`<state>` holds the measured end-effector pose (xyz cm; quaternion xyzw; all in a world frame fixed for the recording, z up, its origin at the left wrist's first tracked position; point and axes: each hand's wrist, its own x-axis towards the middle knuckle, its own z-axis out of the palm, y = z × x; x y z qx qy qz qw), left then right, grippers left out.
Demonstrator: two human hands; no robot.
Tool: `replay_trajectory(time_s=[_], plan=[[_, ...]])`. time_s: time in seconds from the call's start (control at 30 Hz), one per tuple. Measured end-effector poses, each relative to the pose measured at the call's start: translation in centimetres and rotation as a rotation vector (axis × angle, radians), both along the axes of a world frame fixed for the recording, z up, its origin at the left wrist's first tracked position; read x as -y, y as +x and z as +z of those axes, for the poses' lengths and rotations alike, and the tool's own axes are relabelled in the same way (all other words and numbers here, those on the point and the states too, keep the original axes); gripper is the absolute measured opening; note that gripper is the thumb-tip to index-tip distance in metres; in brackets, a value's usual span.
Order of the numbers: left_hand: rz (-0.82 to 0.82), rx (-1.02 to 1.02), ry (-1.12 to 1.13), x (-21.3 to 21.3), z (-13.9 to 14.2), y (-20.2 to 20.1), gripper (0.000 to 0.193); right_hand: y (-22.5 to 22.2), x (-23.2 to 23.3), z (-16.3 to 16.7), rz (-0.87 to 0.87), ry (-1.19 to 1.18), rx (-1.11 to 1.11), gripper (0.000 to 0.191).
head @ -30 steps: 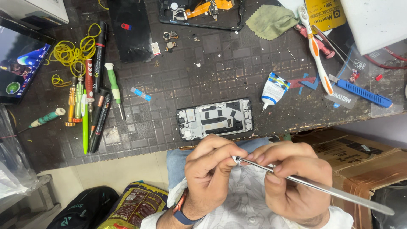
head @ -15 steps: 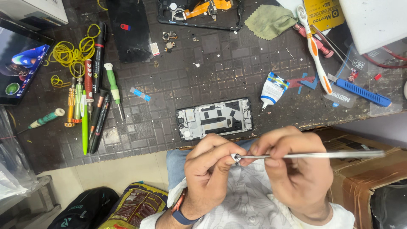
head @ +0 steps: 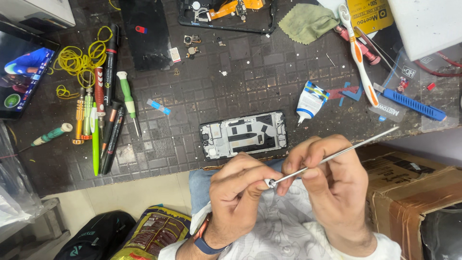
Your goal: The person applies adhesive to a small electronic component using a metal tool and then places it into a disassembled phone chassis. They continue to apply adhesive to the chassis and position additional small parts.
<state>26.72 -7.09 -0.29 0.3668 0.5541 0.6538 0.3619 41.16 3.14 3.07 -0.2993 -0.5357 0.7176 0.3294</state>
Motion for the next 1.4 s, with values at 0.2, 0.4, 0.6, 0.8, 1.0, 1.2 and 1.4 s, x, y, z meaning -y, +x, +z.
replay_trajectory(time_s=[0.2, 0.4, 0.6, 0.8, 1.0, 1.2, 1.4], plan=[[0.029, 0.020, 0.038, 0.0, -0.6, 0.6, 0.020, -0.3, 1.8, -1.6, -0.072, -0.219, -0.199, 0.014], [0.036, 0.037, 0.057, 0.1, -0.5, 0.7, 0.020, -0.5, 3.2, -2.2, -0.164, -0.168, -0.307, 0.015], [0.050, 0.059, 0.047, 0.2, -0.2, 0.8, 0.019, -0.9, 3.4, -2.0, -0.228, 0.101, -0.223, 0.018], [0.062, 0.040, 0.045, 0.3, -0.2, 0.8, 0.017, -0.3, 3.2, -1.2, -0.183, 0.390, 0.027, 0.022], [0.070, 0.061, 0.065, 0.1, -0.1, 0.9, 0.016, -0.2, 3.3, -1.2, -0.200, 0.470, 0.081, 0.026], [0.071, 0.041, 0.069, 0.1, -0.2, 1.0, 0.013, 0.2, 3.1, -1.0, -0.157, 0.559, 0.125, 0.029], [0.072, 0.068, 0.065, 0.0, -0.2, 1.0, 0.012, 0.2, 3.0, -1.0, -0.128, 0.550, 0.114, 0.026]])
